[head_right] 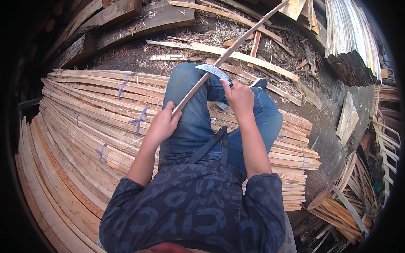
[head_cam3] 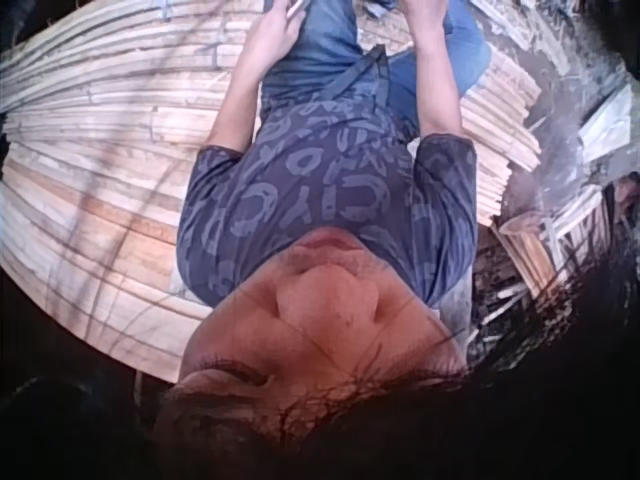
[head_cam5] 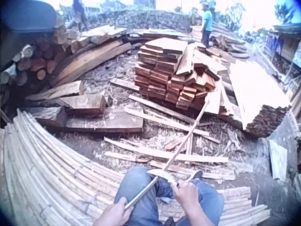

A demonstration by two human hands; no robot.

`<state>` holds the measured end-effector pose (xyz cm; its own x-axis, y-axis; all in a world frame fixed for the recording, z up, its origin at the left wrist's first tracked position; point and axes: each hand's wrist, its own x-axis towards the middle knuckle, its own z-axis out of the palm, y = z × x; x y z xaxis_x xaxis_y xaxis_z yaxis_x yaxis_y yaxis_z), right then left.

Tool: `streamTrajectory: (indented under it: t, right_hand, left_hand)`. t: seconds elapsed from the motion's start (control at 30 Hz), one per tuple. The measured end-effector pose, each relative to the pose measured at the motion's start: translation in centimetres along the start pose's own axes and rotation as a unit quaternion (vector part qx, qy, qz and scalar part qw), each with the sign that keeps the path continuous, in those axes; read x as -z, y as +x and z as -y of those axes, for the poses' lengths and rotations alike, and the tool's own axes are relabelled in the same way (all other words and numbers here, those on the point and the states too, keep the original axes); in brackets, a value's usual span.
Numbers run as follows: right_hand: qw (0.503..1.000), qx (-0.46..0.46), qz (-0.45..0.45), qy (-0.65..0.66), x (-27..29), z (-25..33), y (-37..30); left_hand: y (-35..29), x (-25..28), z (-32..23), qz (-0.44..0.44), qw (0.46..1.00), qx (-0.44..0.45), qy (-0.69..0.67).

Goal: The person sits on the ground and uses a curved knife to shave thin strips from a long wooden stick. They hold the stick against their leg and repeatedly draw the knife along its length to remove bark and smooth the surface.

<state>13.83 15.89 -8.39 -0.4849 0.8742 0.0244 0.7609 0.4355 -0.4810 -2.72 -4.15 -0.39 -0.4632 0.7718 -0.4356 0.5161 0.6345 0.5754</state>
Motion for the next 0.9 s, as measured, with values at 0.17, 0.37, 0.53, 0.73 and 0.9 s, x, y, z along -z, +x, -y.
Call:
streamTrajectory:
  t: [0.17, 0.37, 0.53, 0.73, 0.9]
  right_hand:
    - [0.991, 0.13, 0.022, -0.031, 0.1, 2.0, -2.1]
    - [0.996, 0.075, -0.017, -0.041, -0.2, 0.0, 2.0]
    - [0.994, 0.101, -0.025, -0.032, -0.8, 0.5, 1.1]
    - [0.992, 0.117, -0.034, -0.02, -0.6, -0.7, 1.3]
    - [0.994, 0.096, -0.046, 0.005, -1.6, -1.2, 1.8]
  left_hand:
    - [0.2, -0.1, 0.1, -0.006, 1.0, -0.012, 0.008]
    - [-0.1, 0.2, -0.5, 0.015, 0.999, 0.028, 0.007]
    - [0.3, -0.1, 0.0, 0.005, 1.0, 0.011, 0.015]
    - [0.2, -0.1, -0.3, 0.018, 0.999, 0.02, 0.02]
    - [0.2, 0.0, -0.6, 0.006, 1.0, -0.002, 0.008]
